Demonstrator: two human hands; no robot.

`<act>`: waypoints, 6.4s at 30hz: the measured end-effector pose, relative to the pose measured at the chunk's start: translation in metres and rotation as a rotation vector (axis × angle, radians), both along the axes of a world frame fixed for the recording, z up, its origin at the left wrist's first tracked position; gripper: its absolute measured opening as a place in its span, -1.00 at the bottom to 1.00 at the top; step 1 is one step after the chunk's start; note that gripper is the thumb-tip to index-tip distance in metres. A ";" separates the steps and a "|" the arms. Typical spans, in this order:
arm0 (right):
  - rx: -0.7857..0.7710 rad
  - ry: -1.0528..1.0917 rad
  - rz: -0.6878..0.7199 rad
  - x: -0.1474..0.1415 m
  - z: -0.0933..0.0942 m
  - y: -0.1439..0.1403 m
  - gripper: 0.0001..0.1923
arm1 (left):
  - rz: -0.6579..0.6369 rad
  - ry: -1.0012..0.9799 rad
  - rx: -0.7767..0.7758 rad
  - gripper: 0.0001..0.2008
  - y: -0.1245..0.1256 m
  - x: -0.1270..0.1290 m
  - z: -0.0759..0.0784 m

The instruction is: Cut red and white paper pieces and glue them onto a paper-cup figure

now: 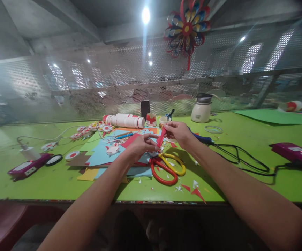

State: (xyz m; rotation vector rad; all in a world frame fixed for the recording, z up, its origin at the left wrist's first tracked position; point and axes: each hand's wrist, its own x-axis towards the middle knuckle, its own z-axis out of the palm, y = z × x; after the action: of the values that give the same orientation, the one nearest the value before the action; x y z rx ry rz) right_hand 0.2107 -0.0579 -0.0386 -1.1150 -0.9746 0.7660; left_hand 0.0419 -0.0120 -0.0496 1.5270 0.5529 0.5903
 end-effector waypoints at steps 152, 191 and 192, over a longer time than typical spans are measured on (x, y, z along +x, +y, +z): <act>-0.196 -0.756 0.294 -0.017 0.003 -0.064 -0.59 | 0.570 -0.689 -0.345 -0.79 0.008 -0.024 0.038; -0.040 -1.045 0.126 -0.023 -0.004 -0.081 -0.60 | 0.530 -0.774 -0.327 -0.88 -0.004 -0.022 0.043; -0.042 -1.054 0.130 -0.023 -0.004 -0.081 -0.61 | 0.530 -0.774 -0.328 -0.88 -0.004 -0.022 0.043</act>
State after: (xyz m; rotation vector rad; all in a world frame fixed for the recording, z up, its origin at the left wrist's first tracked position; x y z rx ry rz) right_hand 0.1877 -0.1390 -0.0430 -1.5279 -1.9209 0.2471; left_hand 0.0198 -0.0159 -0.0068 0.7356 0.4101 1.3466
